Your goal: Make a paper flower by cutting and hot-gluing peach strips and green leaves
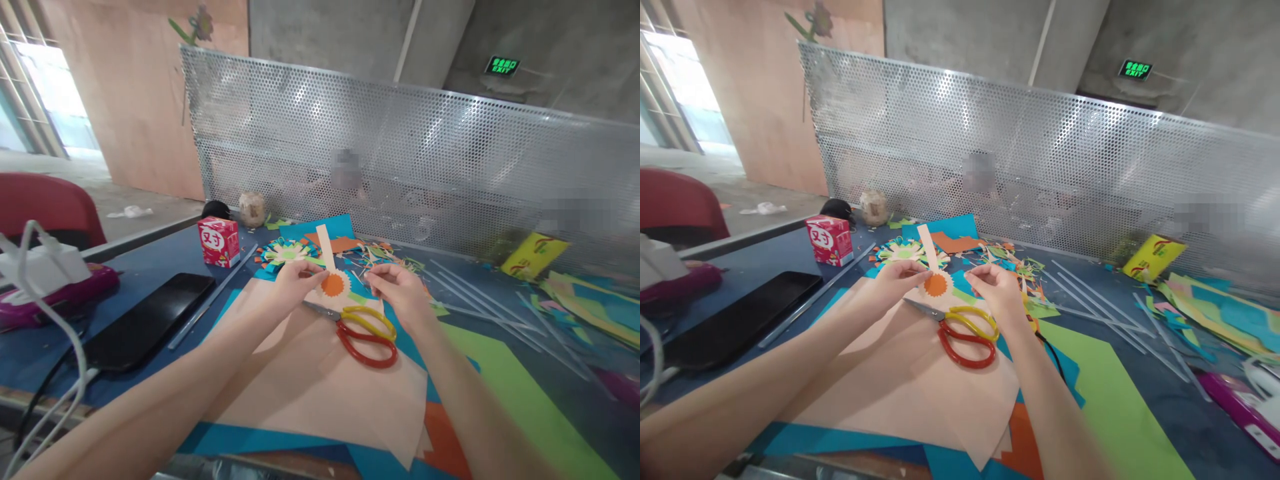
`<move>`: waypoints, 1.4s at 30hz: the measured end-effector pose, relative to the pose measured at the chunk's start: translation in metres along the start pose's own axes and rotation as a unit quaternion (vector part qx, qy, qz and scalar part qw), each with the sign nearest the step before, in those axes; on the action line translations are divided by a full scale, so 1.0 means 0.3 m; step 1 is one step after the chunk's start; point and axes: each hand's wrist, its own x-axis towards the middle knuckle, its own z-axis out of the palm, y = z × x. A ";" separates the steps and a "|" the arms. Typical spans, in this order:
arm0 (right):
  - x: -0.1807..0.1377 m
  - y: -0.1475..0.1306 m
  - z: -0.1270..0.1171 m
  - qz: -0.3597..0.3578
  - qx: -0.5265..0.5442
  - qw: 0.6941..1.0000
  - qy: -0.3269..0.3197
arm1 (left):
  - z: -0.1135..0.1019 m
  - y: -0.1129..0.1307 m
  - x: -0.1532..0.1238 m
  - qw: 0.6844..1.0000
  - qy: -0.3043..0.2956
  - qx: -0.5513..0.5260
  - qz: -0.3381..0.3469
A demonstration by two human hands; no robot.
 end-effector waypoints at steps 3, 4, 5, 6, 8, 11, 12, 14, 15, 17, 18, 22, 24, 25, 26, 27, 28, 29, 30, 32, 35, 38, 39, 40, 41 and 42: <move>-0.002 -0.002 -0.001 -0.036 -0.073 0.997 -0.001 | 0.000 -0.001 0.001 1.000 -0.006 -0.007 0.013; -0.004 0.000 0.001 -0.050 -0.103 0.993 -0.008 | 0.000 0.001 0.001 1.000 -0.005 -0.005 0.019; -0.007 0.003 0.004 -0.063 -0.135 0.989 -0.018 | -0.001 0.003 0.000 1.000 -0.005 -0.003 0.025; -0.009 0.007 0.009 -0.074 -0.164 0.983 -0.031 | -0.001 0.006 -0.002 0.999 -0.006 -0.002 0.033; -0.015 0.017 0.019 -0.088 -0.211 0.972 -0.059 | -0.002 0.013 -0.005 0.998 -0.018 0.000 0.053; -0.020 0.029 0.029 -0.109 -0.249 0.960 -0.065 | -0.001 0.025 -0.012 0.996 -0.031 0.013 0.085; -0.020 0.031 0.029 -0.119 -0.255 0.958 -0.057 | -0.001 0.030 -0.014 0.995 -0.029 0.020 0.094; -0.018 0.032 0.024 -0.134 -0.261 0.955 -0.040 | -0.002 0.041 -0.021 0.993 -0.022 0.030 0.111; -0.017 0.031 0.020 -0.139 -0.265 0.954 -0.034 | -0.004 0.047 -0.024 0.992 -0.019 0.030 0.121; -0.016 0.027 0.011 -0.154 -0.283 0.946 -0.024 | -0.009 0.060 -0.029 0.989 -0.017 0.025 0.146; -0.016 0.025 0.008 -0.165 -0.295 0.941 -0.021 | -0.012 0.066 -0.032 0.987 -0.017 0.018 0.160; -0.020 0.018 0.004 -0.210 -0.334 0.919 -0.006 | -0.018 0.086 -0.038 0.983 -0.028 -0.004 0.183; -0.024 0.014 0.007 -0.231 -0.337 0.913 -0.009 | -0.013 0.090 -0.040 0.985 -0.031 0.009 0.169; -0.026 0.012 0.009 -0.242 -0.335 0.910 -0.013 | -0.009 0.089 -0.040 0.986 -0.033 0.018 0.160; -0.029 0.010 0.011 -0.252 -0.333 0.909 -0.016 | -0.004 0.087 -0.040 0.988 -0.032 0.021 0.148; -0.031 0.007 0.013 -0.261 -0.330 0.907 -0.018 | 0.001 0.083 -0.041 0.990 -0.030 0.018 0.133; -0.034 0.005 0.015 -0.266 -0.328 0.906 -0.017 | 0.006 0.079 -0.041 0.993 -0.025 0.009 0.119; -0.036 0.004 0.016 -0.269 -0.328 0.905 -0.016 | 0.010 0.073 -0.041 0.994 -0.015 -0.005 0.109; -0.038 0.002 0.018 -0.270 -0.331 0.904 -0.013 | 0.013 0.068 -0.041 0.995 -0.003 -0.018 0.102; -0.041 0.002 0.020 -0.268 -0.339 0.902 -0.013 | 0.013 0.061 -0.041 0.994 0.028 -0.027 0.107; -0.046 0.003 0.026 -0.253 -0.346 0.903 -0.024 | 0.003 0.061 -0.039 0.989 0.042 0.011 0.140; -0.049 0.005 0.032 -0.230 -0.341 0.911 -0.033 | -0.007 0.074 -0.039 0.984 0.007 0.045 0.173; -0.049 0.005 0.033 -0.221 -0.340 0.913 -0.034 | -0.009 0.080 -0.040 0.983 -0.005 0.047 0.175; -0.049 0.006 0.035 -0.213 -0.338 0.916 -0.036 | -0.009 0.085 -0.041 0.985 -0.013 0.040 0.170; -0.049 0.006 0.036 -0.204 -0.335 0.919 -0.037 | -0.008 0.089 -0.042 0.987 -0.016 0.027 0.158; -0.049 0.007 0.037 -0.193 -0.328 0.924 -0.038 | -0.007 0.092 -0.043 0.990 -0.015 0.009 0.142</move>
